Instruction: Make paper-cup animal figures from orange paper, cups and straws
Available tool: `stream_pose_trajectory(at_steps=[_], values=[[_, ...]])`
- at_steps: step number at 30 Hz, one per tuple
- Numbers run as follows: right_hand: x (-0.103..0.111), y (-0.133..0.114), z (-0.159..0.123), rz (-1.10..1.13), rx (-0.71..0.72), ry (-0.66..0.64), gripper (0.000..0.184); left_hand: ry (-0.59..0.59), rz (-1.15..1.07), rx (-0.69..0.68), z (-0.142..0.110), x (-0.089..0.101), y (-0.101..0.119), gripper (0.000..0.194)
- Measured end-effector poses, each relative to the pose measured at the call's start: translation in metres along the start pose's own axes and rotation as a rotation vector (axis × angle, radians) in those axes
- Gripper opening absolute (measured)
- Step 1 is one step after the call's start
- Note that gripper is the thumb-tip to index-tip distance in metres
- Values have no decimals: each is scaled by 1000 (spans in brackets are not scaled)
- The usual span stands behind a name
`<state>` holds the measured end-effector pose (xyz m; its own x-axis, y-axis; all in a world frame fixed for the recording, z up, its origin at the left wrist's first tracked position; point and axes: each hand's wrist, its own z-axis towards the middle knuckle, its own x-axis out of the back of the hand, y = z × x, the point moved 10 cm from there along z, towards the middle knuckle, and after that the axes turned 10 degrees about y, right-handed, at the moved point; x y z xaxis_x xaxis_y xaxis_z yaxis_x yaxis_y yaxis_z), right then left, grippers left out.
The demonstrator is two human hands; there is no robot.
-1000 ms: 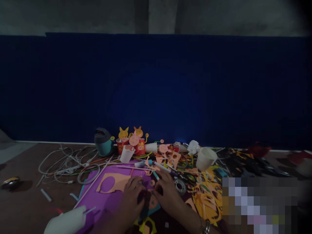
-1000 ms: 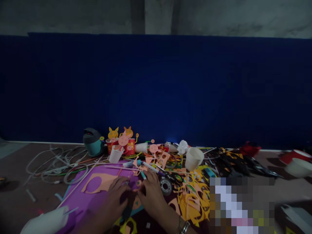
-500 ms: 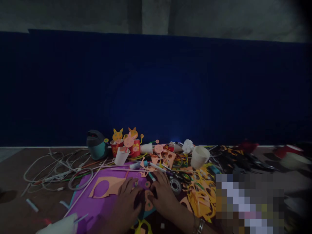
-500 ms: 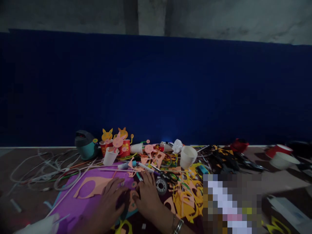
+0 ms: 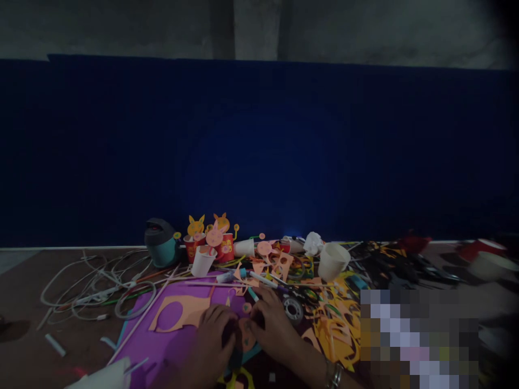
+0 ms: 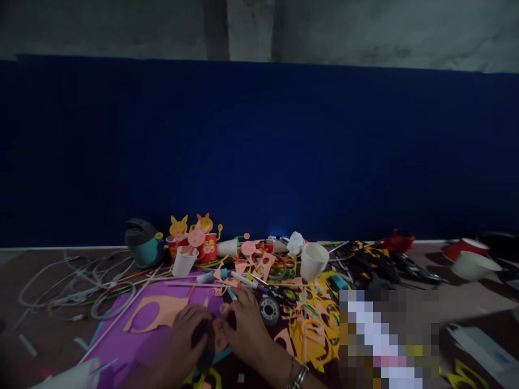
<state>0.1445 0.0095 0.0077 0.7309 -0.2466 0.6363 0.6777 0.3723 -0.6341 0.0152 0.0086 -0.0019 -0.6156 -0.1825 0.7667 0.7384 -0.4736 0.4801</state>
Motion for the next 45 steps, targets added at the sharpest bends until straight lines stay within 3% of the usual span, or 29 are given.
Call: stream_pose_trajectory(at_steps=[5, 9, 14, 17, 20, 24, 27, 29, 31, 34, 36, 39, 45], values=[[1, -5, 1, 42, 23, 16, 16, 24, -83, 6, -1, 1, 1, 13], [4, -8, 2, 115, 25, 26, 12, 135, -125, 78, -1, 6, -10, 23], [11, -5, 5, 207, -10, 53, 5, 103, -203, 173, 3, 7, -13, 22], [16, 2, 10, 240, -26, 87, 9, 203, -342, 296, 4, 19, -24, 27], [19, 23, 19, 327, -162, 123, 14, 357, -506, 448, 1, 33, -42, 30], [-3, 53, 22, 583, -434, -8, 21, 568, -617, 529, -4, 55, -57, 32], [-27, 52, 15, 609, -478, -219, 20, 618, -636, 531, -7, 59, -60, 30], [-39, 48, 8, 501, -468, -337, 17, 612, -633, 525, -7, 56, -60, 29], [-44, 38, 10, 363, -366, -371, 17, 596, -640, 515, -7, 53, -59, 28], [-42, 9, 27, 116, -90, -284, 21, 576, -637, 516, -5, 51, -57, 27], [-46, -3, 37, -51, -13, -253, 20, 555, -623, 525, -5, 50, -56, 28], [-60, -10, 44, -131, -8, -265, 17, 543, -621, 527, -4, 50, -56, 29], [-74, -10, 44, -129, -12, -237, 28, 514, -684, 504, -4, 46, -57, 24]])
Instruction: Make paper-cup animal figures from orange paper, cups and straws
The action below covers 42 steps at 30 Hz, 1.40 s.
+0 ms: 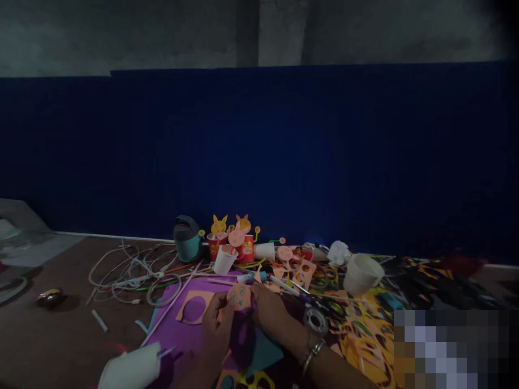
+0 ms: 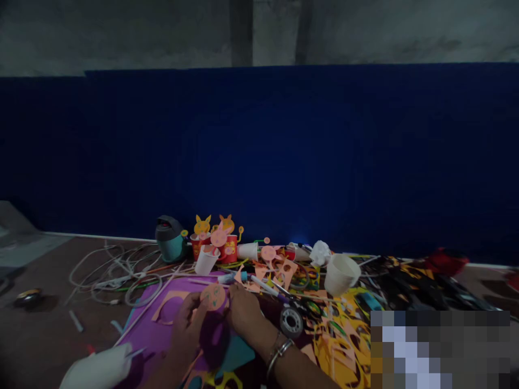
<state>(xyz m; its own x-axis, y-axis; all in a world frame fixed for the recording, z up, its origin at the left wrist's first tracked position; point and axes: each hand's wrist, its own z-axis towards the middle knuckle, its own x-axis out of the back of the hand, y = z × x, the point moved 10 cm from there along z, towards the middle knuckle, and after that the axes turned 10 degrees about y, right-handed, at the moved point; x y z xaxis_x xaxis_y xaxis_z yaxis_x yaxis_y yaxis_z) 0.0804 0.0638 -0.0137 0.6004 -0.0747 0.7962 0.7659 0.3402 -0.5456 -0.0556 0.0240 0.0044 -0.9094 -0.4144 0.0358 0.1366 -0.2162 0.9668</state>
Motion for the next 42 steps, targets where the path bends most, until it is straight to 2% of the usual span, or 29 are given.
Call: stream_pose_trajectory(at_steps=[5, 9, 12, 17, 24, 36, 42], values=[[9, 18, 9, 432, -142, 146, 13, -33, -58, 81, 0, -6, -5, 27], [20, 30, 20, 618, -182, 217, 4, -81, -65, 98, -3, -14, -4, 27], [29, 37, 23, 719, -192, 268, 9, -146, -42, 115, -6, -22, -10, 28], [34, 38, 19, 927, -200, 273, 16, -192, -46, 118, -9, -27, -21, 27], [40, 31, 17, 961, -219, 254, 11, -200, -68, 137, -9, -28, -20, 27], [33, 24, 13, 1045, -289, 140, 21, -213, -32, 112, -9, -28, -21, 25], [36, 38, 18, 671, -203, 221, 13, -153, -13, 90, -7, -23, -16, 27]])
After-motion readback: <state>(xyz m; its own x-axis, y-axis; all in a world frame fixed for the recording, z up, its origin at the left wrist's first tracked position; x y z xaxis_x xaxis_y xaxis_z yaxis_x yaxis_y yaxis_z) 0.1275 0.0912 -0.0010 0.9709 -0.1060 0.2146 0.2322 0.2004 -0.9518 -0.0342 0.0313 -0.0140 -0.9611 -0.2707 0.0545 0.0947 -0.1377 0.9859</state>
